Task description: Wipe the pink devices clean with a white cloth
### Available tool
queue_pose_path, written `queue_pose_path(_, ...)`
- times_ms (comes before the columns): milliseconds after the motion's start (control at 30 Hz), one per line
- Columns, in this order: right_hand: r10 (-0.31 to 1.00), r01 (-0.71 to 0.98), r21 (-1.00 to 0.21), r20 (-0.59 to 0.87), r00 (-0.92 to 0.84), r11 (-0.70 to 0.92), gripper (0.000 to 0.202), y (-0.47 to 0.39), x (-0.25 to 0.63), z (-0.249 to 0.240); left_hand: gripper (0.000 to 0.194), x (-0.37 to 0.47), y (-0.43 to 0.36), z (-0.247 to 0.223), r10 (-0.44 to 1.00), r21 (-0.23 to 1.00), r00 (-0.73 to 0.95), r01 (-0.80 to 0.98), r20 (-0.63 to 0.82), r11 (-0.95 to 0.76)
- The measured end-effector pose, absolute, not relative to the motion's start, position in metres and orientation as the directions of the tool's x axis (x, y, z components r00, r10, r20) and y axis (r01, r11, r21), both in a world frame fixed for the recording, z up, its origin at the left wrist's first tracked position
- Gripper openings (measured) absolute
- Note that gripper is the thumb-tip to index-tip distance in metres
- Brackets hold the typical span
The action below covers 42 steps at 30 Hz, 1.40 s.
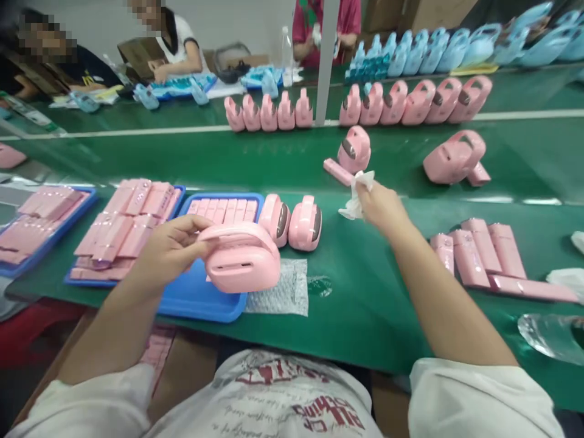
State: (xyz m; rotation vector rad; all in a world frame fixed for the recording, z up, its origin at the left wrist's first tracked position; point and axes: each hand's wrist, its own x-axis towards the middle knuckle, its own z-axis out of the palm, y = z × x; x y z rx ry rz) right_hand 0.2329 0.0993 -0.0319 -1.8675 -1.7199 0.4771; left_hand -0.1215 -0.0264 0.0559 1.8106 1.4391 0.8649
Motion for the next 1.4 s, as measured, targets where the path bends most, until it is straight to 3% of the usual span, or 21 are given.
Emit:
queue_pose_path(67, 0.989, 0.669, -0.738, 0.022, 0.144, -0.081, 0.043, 0.071, 0.237, -0.032, 0.011, -0.112, -0.042, 0.036, 0.903, 0.725, 0.354, 0.552, 0.244, -0.412)
queue_pose_path(167, 0.972, 0.254, -0.939, -0.212, 0.103, -0.232, 0.042, 0.029, 0.232, -0.034, 0.022, -0.1, -0.054, 0.008, 0.724, 0.568, 0.541, 0.462, 0.427, -0.681)
queue_pose_path(267, 0.946, -0.028, -0.946, -0.322, -0.045, -0.323, 0.045, -0.01, 0.218, -0.043, 0.03, -0.092, -0.056, -0.017, 0.66, 0.584, 0.586, 0.355, 0.47, -0.73)
queue_pose_path(367, 0.962, -0.138, -0.952, -0.268, -0.055, -0.273, 0.044, -0.045, 0.197, -0.059, 0.03, -0.089, -0.056, -0.035, 0.69, 0.658, 0.563, 0.31, 0.454, -0.686)
queue_pose_path(467, 0.986, -0.098, -0.982, -0.165, 0.006, -0.164, 0.039, -0.068, 0.168, -0.076, 0.026, -0.085, -0.059, -0.044, 0.766, 0.72, 0.482, 0.334, 0.425, -0.609)
queue_pose_path(600, 0.966, 0.077, -0.985, 0.132, -0.221, 0.153, 0.046, -0.081, 0.125, -0.088, 0.027, -0.071, -0.065, -0.055, 0.823, 0.707, 0.409, 0.438, 0.394, -0.556)
queue_pose_path(700, 0.886, 0.106, -0.914, 0.342, -0.314, 0.391, 0.056, -0.1, 0.106, -0.097, 0.025, -0.058, -0.069, -0.064, 0.841, 0.769, 0.327, 0.355, 0.431, -0.532)
queue_pose_path(800, 0.831, 0.184, -0.837, 0.438, -0.342, 0.516, 0.064, -0.132, 0.101, -0.107, 0.02, -0.05, -0.069, -0.069, 0.862, 0.839, 0.298, 0.248, 0.411, -0.485)
queue_pose_path(933, 0.868, 0.248, -0.849, 0.387, -0.312, 0.468, 0.067, -0.139, 0.097, -0.111, 0.02, -0.049, -0.069, -0.07, 0.874, 0.861, 0.297, 0.226, 0.384, -0.455)
queue_pose_path(1067, 0.947, 0.094, -0.951, 0.276, -0.166, 0.294, 0.056, -0.114, 0.09, -0.105, 0.02, -0.047, -0.072, -0.07, 0.885, 0.871, 0.264, 0.215, 0.383, -0.441)
queue_pose_path(1233, 0.901, 0.203, -0.89, 0.356, -0.248, 0.407, 0.062, -0.131, 0.092, -0.104, 0.016, -0.044, -0.072, -0.071, 0.897, 0.882, 0.228, 0.205, 0.377, -0.423)
queue_pose_path(1400, 0.915, 0.127, -0.916, 0.353, -0.192, 0.38, 0.052, -0.111, 0.094, -0.103, 0.018, -0.045, -0.07, -0.073, 0.873, 0.868, 0.259, 0.176, 0.414, -0.464)
